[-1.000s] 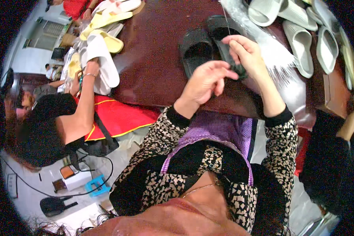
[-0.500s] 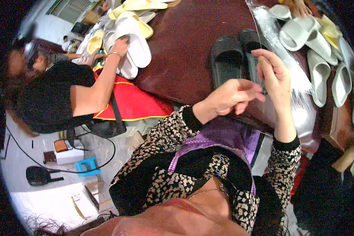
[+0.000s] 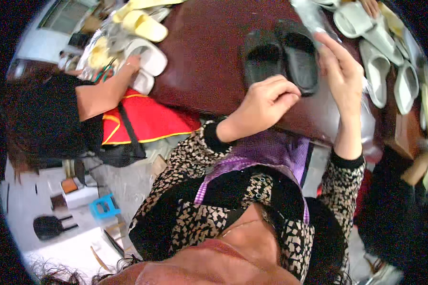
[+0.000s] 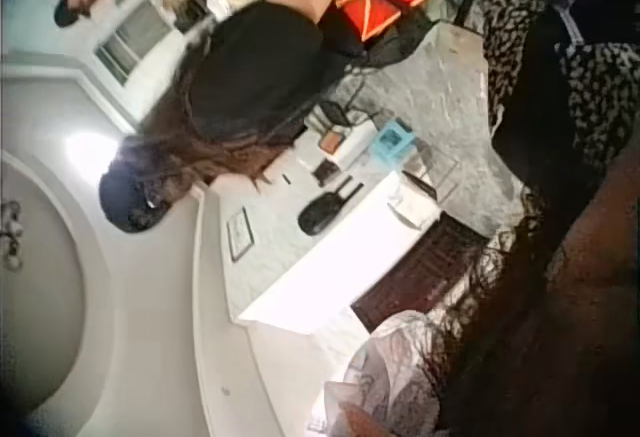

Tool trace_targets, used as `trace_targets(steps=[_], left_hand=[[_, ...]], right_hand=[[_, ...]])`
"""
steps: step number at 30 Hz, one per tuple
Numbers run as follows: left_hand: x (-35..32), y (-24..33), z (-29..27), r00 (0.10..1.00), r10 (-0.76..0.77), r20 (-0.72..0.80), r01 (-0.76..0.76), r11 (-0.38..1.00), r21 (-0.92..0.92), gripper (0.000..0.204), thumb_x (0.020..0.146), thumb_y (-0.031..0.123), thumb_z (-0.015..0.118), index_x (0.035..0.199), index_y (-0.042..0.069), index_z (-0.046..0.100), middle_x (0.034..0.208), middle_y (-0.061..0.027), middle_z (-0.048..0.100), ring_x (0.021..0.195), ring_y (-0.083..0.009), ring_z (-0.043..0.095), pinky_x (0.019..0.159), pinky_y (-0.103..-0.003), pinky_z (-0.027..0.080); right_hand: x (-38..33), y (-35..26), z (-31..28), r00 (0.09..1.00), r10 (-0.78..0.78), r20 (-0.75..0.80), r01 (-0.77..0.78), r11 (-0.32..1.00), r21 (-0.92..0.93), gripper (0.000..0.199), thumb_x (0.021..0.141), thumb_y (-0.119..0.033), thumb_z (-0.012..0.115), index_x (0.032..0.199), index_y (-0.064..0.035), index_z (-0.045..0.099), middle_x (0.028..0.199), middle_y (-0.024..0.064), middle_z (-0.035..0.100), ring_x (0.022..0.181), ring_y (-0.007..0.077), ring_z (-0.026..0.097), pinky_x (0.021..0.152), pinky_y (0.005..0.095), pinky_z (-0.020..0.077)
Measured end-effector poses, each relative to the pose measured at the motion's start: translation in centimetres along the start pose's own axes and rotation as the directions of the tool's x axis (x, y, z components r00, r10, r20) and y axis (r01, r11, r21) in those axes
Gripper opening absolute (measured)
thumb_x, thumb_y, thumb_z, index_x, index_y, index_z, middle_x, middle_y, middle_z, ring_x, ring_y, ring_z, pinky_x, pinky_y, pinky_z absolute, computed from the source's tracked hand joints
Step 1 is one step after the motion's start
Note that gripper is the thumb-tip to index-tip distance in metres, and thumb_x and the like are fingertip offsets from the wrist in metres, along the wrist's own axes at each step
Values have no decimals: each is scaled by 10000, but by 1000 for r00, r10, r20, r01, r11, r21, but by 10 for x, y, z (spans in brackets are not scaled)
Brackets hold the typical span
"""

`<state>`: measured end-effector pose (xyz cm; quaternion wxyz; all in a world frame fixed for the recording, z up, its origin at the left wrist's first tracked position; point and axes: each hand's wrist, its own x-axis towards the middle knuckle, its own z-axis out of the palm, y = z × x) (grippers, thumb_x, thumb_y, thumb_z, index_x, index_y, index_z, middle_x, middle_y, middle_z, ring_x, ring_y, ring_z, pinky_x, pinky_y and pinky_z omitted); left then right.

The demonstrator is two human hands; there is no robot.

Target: Hand-sewing and assembling foam slippers at a workbench.

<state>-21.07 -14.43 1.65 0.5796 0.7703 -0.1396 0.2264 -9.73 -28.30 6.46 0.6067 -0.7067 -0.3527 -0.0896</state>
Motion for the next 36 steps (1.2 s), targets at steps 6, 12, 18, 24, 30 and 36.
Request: trace_targets(steps=[6,12,18,24,30,36], left_hand=[[1,-8,7,957,288,36,-276,865,419,48,777,36,603,814,15,582,761,-139,568,733,-318,568,666,-376,467],[1,-44,6,993,112,49,-122,906,405,35,781,33,600,805,16,580,764,-134,573,740,-310,576,674,-371,472],[0,-55,5,993,114,24,-111,871,478,35,797,48,583,806,14,584,773,-142,575,749,-316,578,688,-375,475],[13,-82,-2,993,112,35,-114,850,514,86,814,106,569,784,26,566,788,-141,576,770,-321,573,691,-412,472],[34,-107,-4,989,145,4,-116,779,616,124,811,149,582,769,32,579,784,-140,594,778,-329,583,689,-421,471],[43,-108,7,990,124,-62,-54,759,649,157,806,173,599,751,28,576,759,-146,599,739,-339,588,659,-431,469]], right_hand=[[-12,44,-6,988,136,76,-113,962,-249,243,914,-109,522,1120,-46,634,623,-49,461,573,19,389,521,176,342],[-22,90,3,968,233,89,-177,892,-415,234,887,-96,531,1087,-31,635,679,79,606,615,139,566,591,257,446],[-20,91,5,963,241,121,-122,788,-604,244,856,-120,521,1050,-21,633,886,236,628,843,364,630,734,395,493],[-5,117,7,973,176,146,-31,734,-679,245,845,-119,497,1019,-24,642,859,243,624,849,381,613,742,433,489],[20,141,26,990,-33,134,119,697,-707,190,840,-97,470,868,-1,630,802,240,624,822,394,612,709,467,496],[25,139,32,980,82,180,78,675,-734,178,831,-105,508,864,27,623,829,256,615,830,402,604,718,457,486]])
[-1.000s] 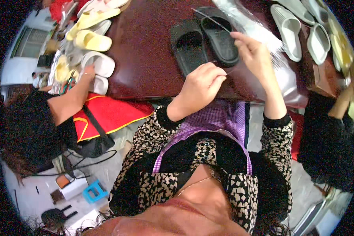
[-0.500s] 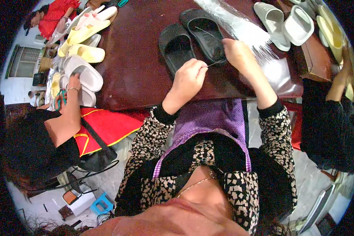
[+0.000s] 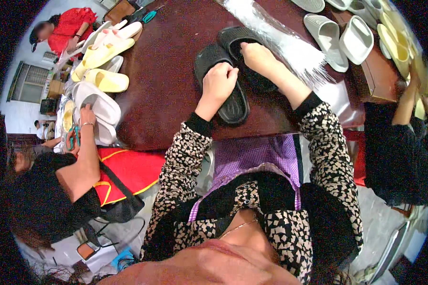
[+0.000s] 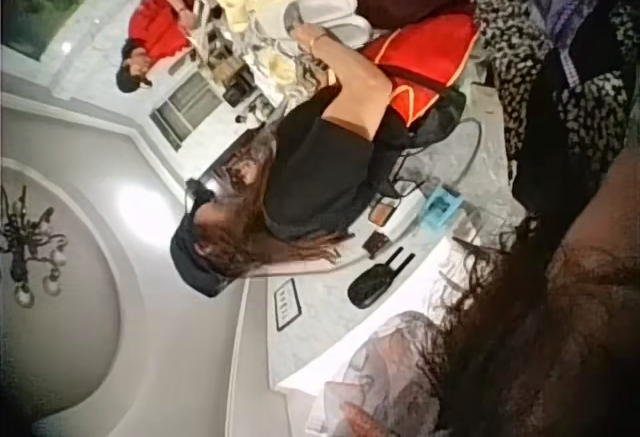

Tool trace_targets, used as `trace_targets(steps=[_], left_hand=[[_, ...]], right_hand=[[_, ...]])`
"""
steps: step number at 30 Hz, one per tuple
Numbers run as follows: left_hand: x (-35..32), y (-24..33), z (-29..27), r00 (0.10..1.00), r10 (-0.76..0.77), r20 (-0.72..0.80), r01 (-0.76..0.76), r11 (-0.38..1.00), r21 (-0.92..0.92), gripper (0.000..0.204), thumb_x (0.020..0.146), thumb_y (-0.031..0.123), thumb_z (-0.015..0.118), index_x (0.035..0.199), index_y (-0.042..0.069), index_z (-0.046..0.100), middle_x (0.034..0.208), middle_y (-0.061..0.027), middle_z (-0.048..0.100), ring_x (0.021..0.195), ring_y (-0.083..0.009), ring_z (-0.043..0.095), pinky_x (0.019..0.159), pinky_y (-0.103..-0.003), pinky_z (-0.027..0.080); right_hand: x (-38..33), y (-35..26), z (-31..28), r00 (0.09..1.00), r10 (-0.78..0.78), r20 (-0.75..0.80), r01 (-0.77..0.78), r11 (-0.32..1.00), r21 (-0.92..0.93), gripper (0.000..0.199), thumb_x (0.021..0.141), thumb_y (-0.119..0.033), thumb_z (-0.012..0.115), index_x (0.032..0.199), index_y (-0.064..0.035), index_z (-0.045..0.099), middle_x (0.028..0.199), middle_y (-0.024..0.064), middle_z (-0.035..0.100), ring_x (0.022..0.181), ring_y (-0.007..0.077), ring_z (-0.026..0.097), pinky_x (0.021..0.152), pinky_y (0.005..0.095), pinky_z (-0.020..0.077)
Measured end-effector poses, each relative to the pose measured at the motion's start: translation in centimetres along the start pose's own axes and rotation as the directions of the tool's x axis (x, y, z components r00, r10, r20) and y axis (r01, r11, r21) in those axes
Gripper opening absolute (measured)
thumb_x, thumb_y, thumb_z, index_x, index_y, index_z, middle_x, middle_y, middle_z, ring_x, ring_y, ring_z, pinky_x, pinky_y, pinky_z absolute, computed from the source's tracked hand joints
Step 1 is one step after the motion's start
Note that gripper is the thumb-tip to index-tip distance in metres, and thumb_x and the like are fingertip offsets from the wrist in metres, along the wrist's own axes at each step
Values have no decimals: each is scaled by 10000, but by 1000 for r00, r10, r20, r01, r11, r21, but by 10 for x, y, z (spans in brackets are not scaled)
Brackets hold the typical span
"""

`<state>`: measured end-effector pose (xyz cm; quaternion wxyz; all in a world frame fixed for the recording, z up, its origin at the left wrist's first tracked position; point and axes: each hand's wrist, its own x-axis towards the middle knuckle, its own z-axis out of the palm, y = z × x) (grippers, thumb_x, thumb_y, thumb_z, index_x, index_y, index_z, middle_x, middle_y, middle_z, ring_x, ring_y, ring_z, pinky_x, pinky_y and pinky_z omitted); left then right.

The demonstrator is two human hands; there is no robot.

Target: Hand-sewing and assembling foam slippers at a workbench.

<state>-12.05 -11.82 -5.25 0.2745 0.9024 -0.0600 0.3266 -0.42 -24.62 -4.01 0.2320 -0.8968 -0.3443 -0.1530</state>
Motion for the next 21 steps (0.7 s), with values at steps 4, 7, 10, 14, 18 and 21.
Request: trace_targets(steps=[4,7,10,14,18,21], left_hand=[[-6,-1,0,999,-42,-33,41,999,-29,181,803,180,614,732,21,565,742,-155,594,715,-349,586,637,-430,463],[-10,-2,1,998,-46,-50,44,998,-38,182,804,173,614,725,21,553,739,-154,591,713,-346,583,632,-424,460],[-17,2,5,994,54,-98,-56,998,-21,164,809,151,608,723,25,546,733,-153,584,707,-345,579,622,-420,458],[-30,8,19,991,86,-107,-90,995,-41,143,814,132,598,732,29,543,732,-150,583,707,-348,576,623,-421,459],[-36,12,22,980,121,-155,-131,990,-57,131,815,120,591,741,27,535,731,-154,581,700,-355,574,625,-431,461],[-39,9,19,989,101,-109,-104,994,-24,128,816,118,586,746,28,529,734,-156,584,694,-357,575,621,-435,464]], right_hand=[[-5,-1,-18,999,-40,4,40,999,16,175,838,-105,504,887,22,614,846,241,620,845,400,600,716,449,487],[-3,6,-33,993,-111,-26,112,993,26,184,845,-108,499,926,11,613,857,229,625,863,397,597,720,435,489],[14,26,-37,972,-90,-216,97,995,24,198,849,-112,502,973,-15,622,893,219,630,885,394,592,746,410,488],[30,56,-9,971,-97,-218,107,994,33,206,857,-114,505,991,-28,636,921,215,636,890,380,601,775,387,482],[33,63,-2,984,-148,-97,158,981,111,215,863,-138,524,1014,-38,641,937,199,645,882,341,623,787,370,480],[23,60,3,987,-159,-39,163,954,251,221,865,-146,528,1024,-39,639,929,188,651,877,317,632,780,364,480]])
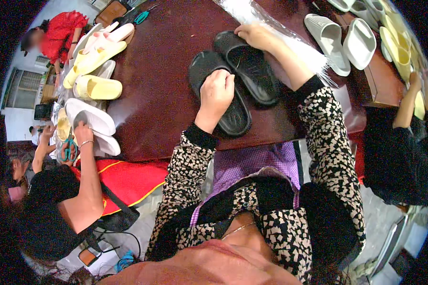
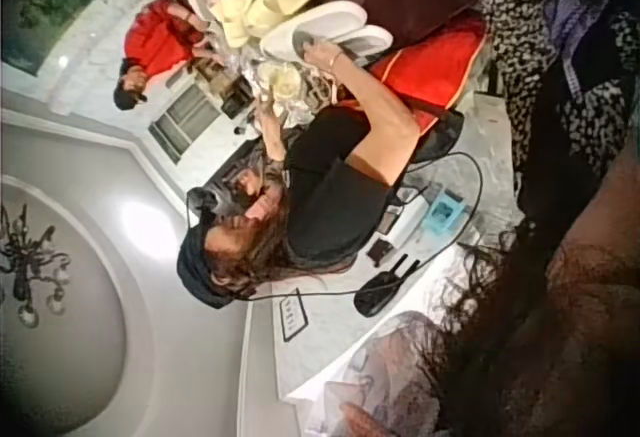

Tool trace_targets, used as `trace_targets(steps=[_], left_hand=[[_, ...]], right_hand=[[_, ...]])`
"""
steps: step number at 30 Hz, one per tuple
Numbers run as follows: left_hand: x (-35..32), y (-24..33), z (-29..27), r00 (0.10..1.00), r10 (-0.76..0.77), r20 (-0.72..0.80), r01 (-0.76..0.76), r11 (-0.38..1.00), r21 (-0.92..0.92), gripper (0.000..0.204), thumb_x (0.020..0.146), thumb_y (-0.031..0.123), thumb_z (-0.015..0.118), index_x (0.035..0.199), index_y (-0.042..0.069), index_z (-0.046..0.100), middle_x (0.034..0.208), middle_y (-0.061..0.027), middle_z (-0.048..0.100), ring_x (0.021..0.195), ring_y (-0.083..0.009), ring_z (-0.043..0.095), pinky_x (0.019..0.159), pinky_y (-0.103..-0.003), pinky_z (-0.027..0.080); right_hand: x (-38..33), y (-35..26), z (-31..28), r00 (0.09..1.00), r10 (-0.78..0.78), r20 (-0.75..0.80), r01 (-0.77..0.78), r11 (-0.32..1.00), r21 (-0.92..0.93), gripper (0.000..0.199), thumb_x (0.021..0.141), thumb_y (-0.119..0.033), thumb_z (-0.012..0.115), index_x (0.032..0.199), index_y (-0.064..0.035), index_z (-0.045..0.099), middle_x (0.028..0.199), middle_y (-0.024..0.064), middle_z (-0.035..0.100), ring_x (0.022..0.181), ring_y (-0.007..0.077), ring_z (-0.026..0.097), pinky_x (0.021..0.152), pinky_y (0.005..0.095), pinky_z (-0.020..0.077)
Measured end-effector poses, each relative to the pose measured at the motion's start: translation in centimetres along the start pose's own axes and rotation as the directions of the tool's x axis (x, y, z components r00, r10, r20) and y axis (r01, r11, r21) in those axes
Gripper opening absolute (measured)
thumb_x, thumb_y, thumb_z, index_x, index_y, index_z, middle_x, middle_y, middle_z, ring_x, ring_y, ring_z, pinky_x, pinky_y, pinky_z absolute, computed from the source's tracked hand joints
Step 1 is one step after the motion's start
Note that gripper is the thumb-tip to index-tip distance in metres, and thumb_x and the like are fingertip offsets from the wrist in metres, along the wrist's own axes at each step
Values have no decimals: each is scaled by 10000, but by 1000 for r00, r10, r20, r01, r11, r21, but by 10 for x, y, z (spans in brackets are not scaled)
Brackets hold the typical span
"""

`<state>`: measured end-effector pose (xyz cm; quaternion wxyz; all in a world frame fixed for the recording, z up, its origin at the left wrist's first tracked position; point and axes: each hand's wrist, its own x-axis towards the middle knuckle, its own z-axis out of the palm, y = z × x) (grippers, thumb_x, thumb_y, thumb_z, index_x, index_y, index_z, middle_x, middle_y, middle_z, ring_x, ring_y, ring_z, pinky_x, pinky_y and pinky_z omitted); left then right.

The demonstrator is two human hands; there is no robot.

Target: Hand-sewing and assembling foam slippers at a workbench.

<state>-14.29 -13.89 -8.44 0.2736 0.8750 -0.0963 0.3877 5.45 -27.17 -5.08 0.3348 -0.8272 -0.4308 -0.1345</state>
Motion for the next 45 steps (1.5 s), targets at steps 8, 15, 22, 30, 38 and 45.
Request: trace_targets(steps=[8,15,22,30,38,45], left_hand=[[2,-1,-9,998,2,63,-7,997,82,142,831,139,565,766,29,501,735,-161,566,686,-343,577,627,-422,477],[-1,7,-6,1000,9,4,-10,999,53,119,821,118,574,755,38,514,725,-152,578,668,-359,573,607,-435,468],[-7,20,-9,999,22,-27,-21,999,48,121,822,126,576,766,44,507,719,-148,564,668,-350,567,610,-433,466],[3,28,-19,993,96,-75,-93,995,47,126,826,129,573,773,42,498,723,-151,554,674,-343,562,624,-424,466],[5,32,-20,991,115,-71,-110,992,63,130,823,132,580,796,29,504,756,-153,548,702,-341,564,644,-415,472],[9,36,-26,993,121,-14,-118,983,138,131,814,144,571,814,27,511,799,-136,550,758,-302,582,674,-388,485]], right_hand=[[-5,-2,-4,980,188,-71,-187,982,22,283,840,-243,561,982,-16,649,903,199,652,855,304,644,754,374,482],[17,-1,-1,920,389,-46,-385,874,-297,361,779,-346,600,894,-13,676,811,216,649,781,323,651,726,388,490],[33,-5,-14,953,282,110,-240,926,-290,344,739,-346,646,818,-14,691,770,229,644,742,311,655,713,385,493],[60,-36,-11,999,-34,24,31,993,114,249,752,-232,622,869,-16,664,789,129,668,688,241,635,683,344,500],[61,-99,-1,878,-28,477,-114,957,265,92,804,-82,552,864,-25,592,700,45,593,629,117,556,622,256,461],[63,-110,1,832,-33,553,-16,996,84,99,786,-101,566,841,-26,598,718,48,599,598,131,527,586,273,439]])
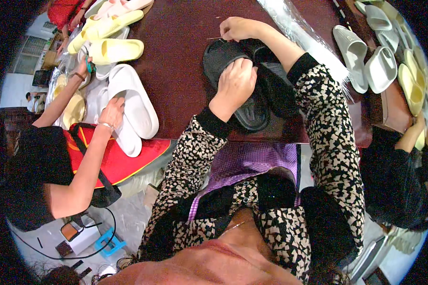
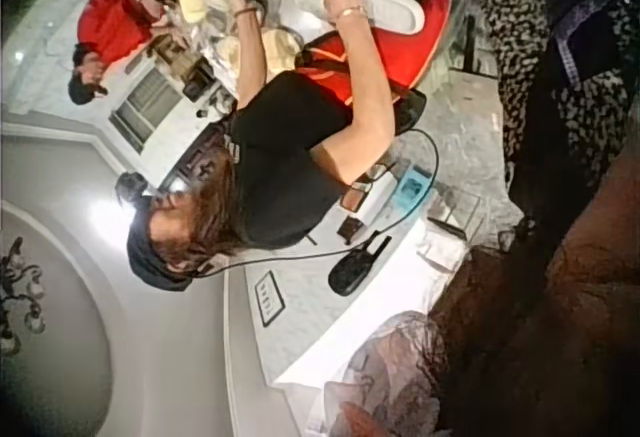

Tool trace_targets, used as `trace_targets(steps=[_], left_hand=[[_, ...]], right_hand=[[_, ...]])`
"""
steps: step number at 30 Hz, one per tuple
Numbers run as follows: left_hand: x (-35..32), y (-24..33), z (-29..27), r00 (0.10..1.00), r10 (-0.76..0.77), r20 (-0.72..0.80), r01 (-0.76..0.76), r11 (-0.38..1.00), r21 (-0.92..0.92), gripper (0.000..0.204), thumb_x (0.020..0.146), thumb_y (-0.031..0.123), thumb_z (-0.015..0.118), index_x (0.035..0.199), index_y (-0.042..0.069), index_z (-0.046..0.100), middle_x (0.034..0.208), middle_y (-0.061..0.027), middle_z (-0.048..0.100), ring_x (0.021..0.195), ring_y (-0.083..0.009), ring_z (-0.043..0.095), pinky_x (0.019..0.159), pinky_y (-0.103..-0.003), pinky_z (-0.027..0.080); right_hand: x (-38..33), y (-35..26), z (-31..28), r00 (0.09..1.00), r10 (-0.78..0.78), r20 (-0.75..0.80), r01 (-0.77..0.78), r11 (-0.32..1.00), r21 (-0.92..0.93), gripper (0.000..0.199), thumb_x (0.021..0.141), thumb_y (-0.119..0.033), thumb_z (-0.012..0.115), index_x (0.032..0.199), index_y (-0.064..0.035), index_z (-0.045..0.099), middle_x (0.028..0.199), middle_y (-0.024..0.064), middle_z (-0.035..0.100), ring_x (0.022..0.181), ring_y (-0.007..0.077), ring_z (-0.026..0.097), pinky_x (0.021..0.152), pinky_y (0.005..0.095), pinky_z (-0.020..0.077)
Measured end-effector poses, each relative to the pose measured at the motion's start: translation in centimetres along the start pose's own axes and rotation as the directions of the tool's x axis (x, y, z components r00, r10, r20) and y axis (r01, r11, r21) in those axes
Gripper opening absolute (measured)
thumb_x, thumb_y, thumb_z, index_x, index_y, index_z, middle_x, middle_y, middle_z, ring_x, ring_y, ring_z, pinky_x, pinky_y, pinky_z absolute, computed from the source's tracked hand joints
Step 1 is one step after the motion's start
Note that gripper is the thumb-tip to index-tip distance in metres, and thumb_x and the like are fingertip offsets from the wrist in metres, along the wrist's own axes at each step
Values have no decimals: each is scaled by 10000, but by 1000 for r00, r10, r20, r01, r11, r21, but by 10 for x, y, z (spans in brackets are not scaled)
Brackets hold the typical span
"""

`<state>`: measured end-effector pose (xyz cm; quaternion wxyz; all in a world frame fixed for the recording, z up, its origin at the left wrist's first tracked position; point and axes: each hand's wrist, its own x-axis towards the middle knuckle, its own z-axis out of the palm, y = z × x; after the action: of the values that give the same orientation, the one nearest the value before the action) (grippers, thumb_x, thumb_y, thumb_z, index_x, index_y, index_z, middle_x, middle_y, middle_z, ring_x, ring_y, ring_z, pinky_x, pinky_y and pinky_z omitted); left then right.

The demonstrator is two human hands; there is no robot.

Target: Hand-sewing and assembling foam slippers at a workbench.

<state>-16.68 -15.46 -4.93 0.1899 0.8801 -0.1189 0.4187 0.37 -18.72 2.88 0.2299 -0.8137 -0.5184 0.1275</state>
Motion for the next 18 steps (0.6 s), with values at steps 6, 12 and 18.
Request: trace_targets(steps=[6,12,18], left_hand=[[4,-3,-3,1000,5,-19,-5,1000,3,131,806,139,578,811,28,508,800,-137,550,756,-305,580,673,-391,485],[9,-5,-9,998,-11,-57,8,999,-43,129,794,120,593,795,30,501,773,-135,544,730,-315,573,650,-397,481],[15,-13,-27,997,-68,-47,61,989,-135,108,789,102,594,837,29,530,810,-139,571,764,-311,590,666,-385,491]], right_hand=[[8,-7,4,990,-132,-50,131,991,-20,100,783,-103,571,823,-21,611,699,48,598,603,144,543,591,283,447],[11,-12,3,992,-50,-115,81,956,283,62,802,-57,542,814,-27,594,681,39,580,613,118,529,592,256,442],[8,7,-14,919,64,-389,29,973,229,76,831,-66,536,812,-5,578,677,54,601,567,121,541,538,259,449]])
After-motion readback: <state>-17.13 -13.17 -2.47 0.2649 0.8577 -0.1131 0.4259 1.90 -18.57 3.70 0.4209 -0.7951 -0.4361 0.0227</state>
